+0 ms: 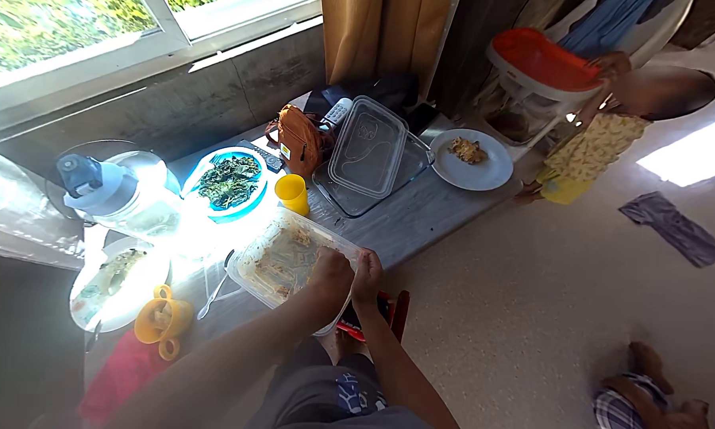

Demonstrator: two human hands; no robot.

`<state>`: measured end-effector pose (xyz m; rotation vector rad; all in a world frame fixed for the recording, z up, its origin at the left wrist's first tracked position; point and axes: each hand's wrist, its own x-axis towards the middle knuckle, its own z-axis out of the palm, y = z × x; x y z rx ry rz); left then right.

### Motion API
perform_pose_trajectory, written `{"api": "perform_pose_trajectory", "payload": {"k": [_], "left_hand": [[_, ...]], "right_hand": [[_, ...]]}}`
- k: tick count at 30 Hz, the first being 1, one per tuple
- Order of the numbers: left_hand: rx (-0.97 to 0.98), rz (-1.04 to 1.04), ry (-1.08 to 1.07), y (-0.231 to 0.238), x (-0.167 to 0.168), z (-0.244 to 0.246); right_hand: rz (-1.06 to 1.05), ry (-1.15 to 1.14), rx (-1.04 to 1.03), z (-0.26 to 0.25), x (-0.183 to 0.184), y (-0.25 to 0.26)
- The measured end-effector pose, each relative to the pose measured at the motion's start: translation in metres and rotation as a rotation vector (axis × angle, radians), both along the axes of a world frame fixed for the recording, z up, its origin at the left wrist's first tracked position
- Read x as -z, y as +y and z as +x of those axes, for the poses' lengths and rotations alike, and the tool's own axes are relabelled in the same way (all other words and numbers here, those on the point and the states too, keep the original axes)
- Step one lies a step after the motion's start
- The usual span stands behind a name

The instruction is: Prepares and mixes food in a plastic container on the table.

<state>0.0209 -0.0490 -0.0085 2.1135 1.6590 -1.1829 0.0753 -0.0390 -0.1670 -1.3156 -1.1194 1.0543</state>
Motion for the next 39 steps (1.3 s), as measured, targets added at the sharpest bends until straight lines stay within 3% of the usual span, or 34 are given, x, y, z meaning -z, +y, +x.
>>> {"api": "perform_pose_trajectory", "payload": {"k": [15, 21, 29, 39], "left_hand": [[-0.165, -0.07, -0.121, -0.004, 0.022, 0.013], [-0.328, -0.01, -0.272, -0.001, -0.003, -0.043], [-0.36, 0.019, -0.149, 0.013, -0.04, -0.081], [-0.319, -0.08, -0.069, 0.051, -0.008, -0.069]], "right_hand": [[0.034, -0.02, -0.017, 0.003, 0.002, -0.001], [-0.003, -0.015, -0.021, 0.002, 0.0, 0.0], [-0.024, -0.016, -0.008, -0.001, -0.003, -0.001], [-0.015, -0.028, -0.014, -0.002, -0.003, 0.0]]}}
